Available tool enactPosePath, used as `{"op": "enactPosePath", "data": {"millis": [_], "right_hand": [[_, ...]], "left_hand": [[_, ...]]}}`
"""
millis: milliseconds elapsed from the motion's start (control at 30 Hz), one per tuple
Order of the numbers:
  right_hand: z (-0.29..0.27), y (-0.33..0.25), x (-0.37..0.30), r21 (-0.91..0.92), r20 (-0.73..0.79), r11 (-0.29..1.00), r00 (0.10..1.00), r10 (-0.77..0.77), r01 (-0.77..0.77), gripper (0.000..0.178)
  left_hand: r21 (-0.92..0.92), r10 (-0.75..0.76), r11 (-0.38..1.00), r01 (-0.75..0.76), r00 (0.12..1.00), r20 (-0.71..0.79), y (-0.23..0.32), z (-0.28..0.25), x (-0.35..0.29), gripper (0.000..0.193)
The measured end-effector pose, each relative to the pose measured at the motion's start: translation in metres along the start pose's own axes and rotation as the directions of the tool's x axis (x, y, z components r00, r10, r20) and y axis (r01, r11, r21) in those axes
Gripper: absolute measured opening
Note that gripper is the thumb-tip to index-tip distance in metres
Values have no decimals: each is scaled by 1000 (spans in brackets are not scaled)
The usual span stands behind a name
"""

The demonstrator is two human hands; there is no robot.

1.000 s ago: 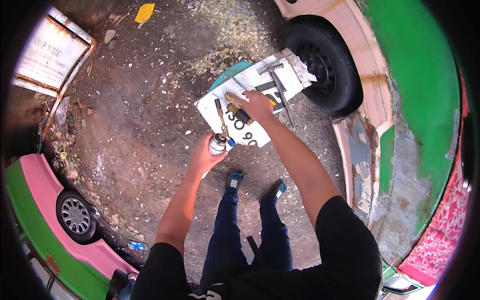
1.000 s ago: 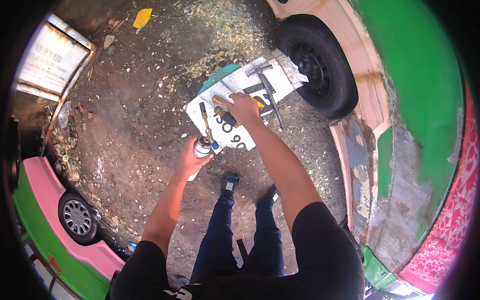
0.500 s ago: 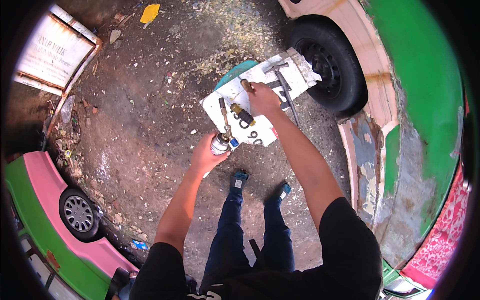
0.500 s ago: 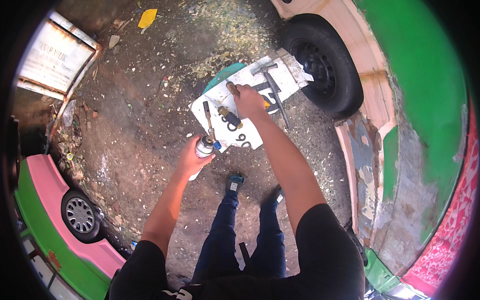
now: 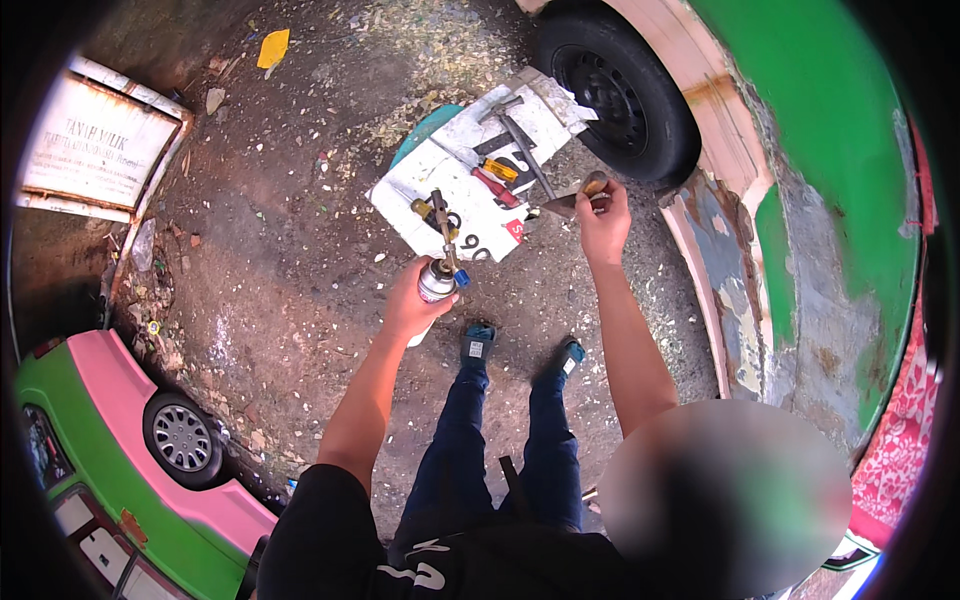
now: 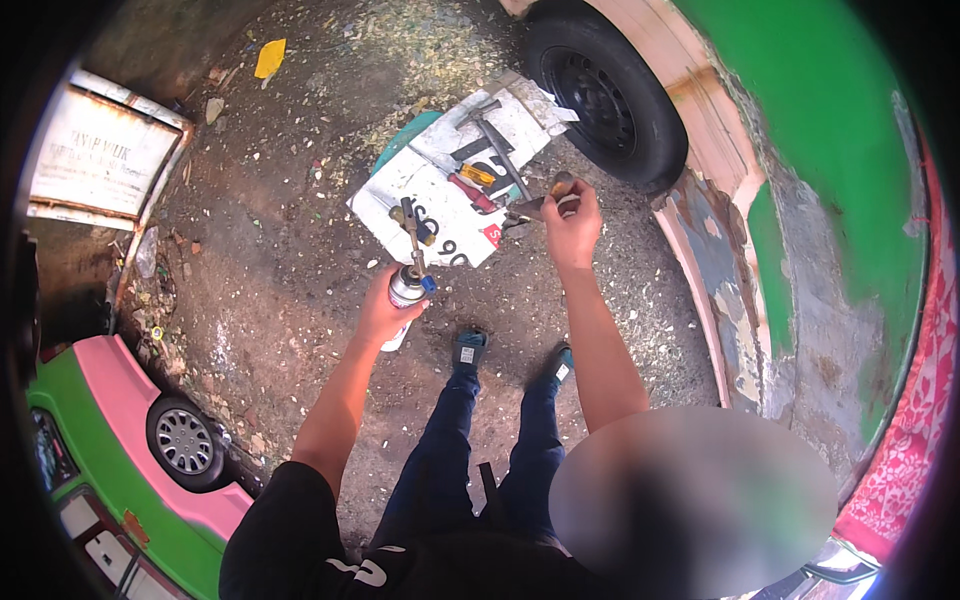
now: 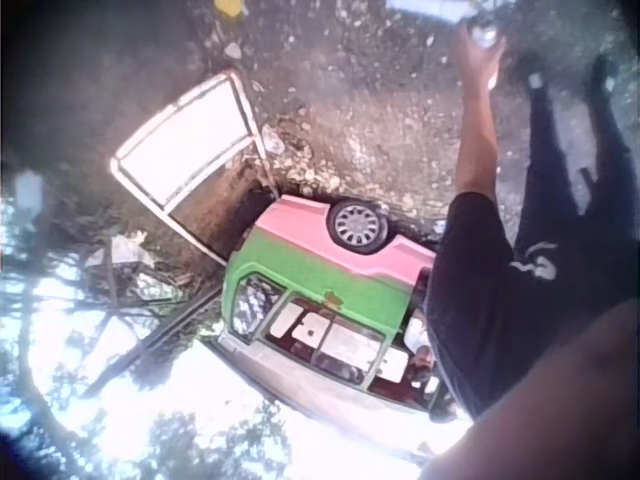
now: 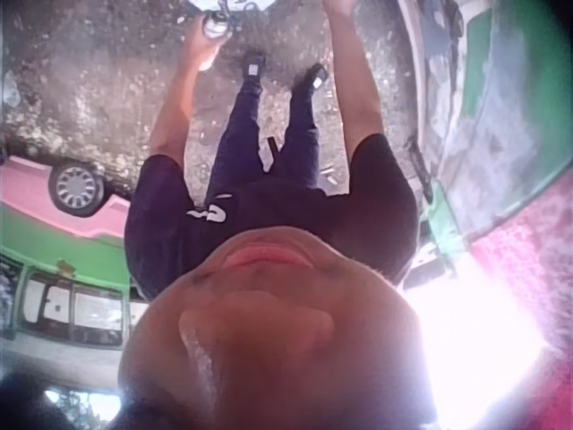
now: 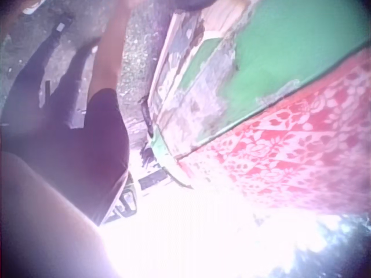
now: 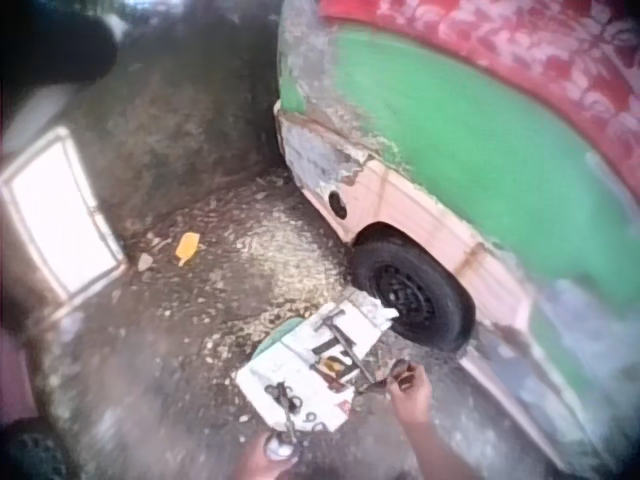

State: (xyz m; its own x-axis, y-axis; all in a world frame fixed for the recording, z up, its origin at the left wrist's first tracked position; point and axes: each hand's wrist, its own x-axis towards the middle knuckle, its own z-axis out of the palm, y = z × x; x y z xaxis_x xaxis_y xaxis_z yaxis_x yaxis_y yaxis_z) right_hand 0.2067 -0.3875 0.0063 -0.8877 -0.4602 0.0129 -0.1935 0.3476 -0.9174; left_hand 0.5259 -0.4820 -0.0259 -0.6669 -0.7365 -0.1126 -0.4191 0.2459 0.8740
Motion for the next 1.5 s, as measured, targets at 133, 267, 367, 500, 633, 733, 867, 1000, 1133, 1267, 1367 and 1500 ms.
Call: {"op": "enactPosePath", "data": {"millis": [133,267,367,500,633,733,867,1000,1133,1267,1367,1500], "right_hand": [[-46,21,-14,181,-40,981,996,82,-74,38],[-98,33,-29,492,-36,842,961,275,-223,32],[-149,30,-43,728,-76,638,895,439,-251,32],[-233,56,-83,897,-73,398,825,561,-192,32],[-313,89,-141,955,-75,270,784,616,-120,21],[-370,99,-182,976,-77,208,780,620,-68,20],[-445,103,-233,975,-155,223,739,656,6,24],[-506,111,-265,952,-212,307,730,650,2,38],[-555,122,-274,903,-220,406,658,720,-143,41],[-594,152,-267,752,-297,580,625,722,-313,37],[-616,164,-254,664,-343,663,647,681,-346,38],[-636,167,-243,633,-337,683,664,667,-365,38]], "left_hand": [[-33,-16,999,17,999,29,11,14,-3,71],[-47,-88,994,94,990,110,32,26,-4,72],[-82,-63,993,80,979,195,53,40,1,73],[-103,49,995,-19,955,291,94,80,4,73],[-144,183,981,-131,872,455,144,138,6,70],[-203,299,954,-222,777,555,190,198,5,69],[-270,404,914,-302,630,664,247,280,-6,66],[-329,415,909,-256,491,766,291,358,-20,66],[-277,409,902,-333,445,797,326,428,-44,70],[-259,403,900,-349,444,800,344,478,-58,71],[-270,414,896,-353,441,796,353,499,-56,62],[-266,382,918,-295,468,797,371,513,-59,60]]}}
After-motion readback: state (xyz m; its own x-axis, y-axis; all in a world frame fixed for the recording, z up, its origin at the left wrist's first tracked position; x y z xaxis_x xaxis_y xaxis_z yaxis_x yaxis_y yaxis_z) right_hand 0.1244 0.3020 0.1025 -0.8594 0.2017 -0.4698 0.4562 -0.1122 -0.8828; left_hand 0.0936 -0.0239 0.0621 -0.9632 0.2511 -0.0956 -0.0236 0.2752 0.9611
